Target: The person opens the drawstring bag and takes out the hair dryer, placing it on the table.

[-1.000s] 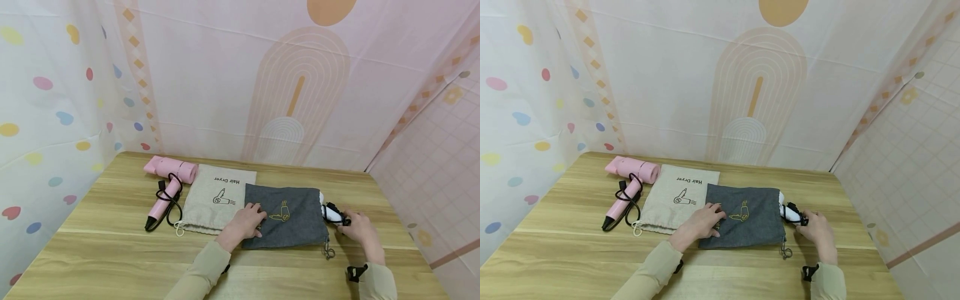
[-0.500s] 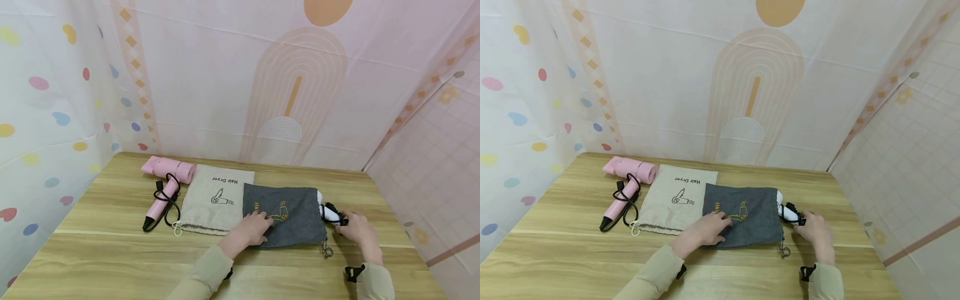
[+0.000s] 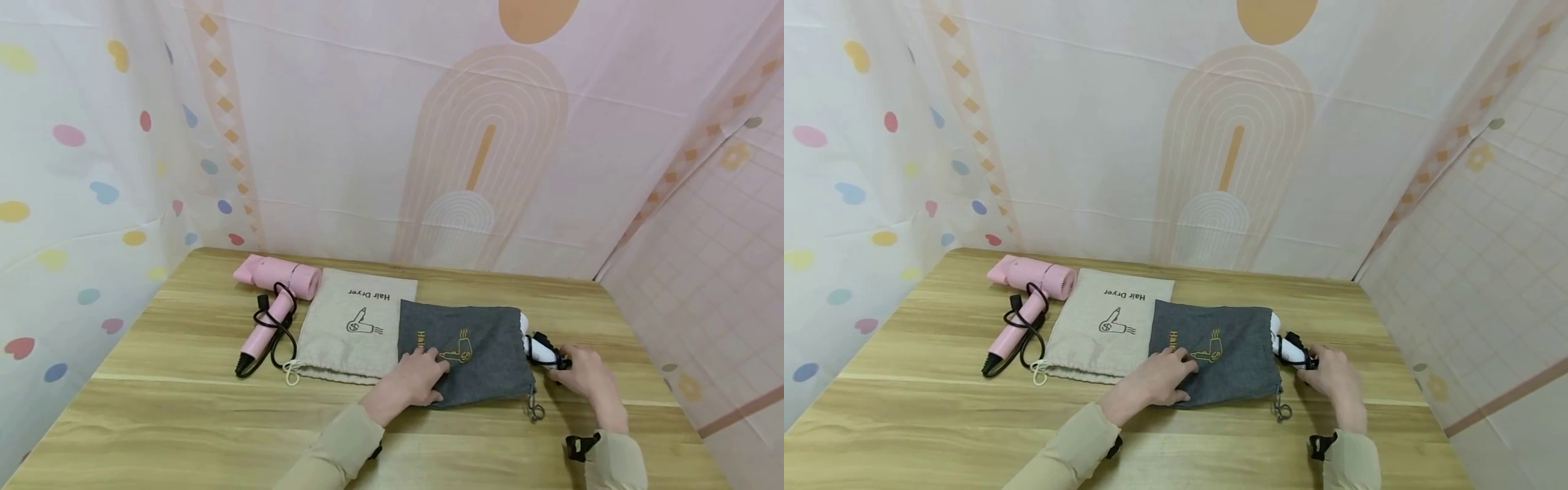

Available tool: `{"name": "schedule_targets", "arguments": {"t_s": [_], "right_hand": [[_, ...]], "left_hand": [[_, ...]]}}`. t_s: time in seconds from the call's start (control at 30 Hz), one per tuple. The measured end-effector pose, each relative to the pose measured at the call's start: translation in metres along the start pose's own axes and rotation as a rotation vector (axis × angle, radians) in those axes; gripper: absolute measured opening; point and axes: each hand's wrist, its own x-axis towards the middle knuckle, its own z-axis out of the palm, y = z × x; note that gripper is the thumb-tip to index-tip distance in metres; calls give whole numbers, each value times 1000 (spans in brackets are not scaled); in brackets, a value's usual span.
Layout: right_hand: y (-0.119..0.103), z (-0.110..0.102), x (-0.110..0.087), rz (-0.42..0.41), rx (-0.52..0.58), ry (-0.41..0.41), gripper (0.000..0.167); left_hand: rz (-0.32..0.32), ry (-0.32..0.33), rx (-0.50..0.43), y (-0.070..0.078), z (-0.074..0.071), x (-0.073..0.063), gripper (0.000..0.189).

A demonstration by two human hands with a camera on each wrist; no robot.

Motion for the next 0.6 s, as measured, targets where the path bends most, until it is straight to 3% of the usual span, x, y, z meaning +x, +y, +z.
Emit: {"name": "schedule_targets", "arguments": {"t_s": [0.6], "right_hand": [[11,-2,-7,1,50,23,39]], "left_hand": [[-9,20,-22,-1,2,0,45]]}}
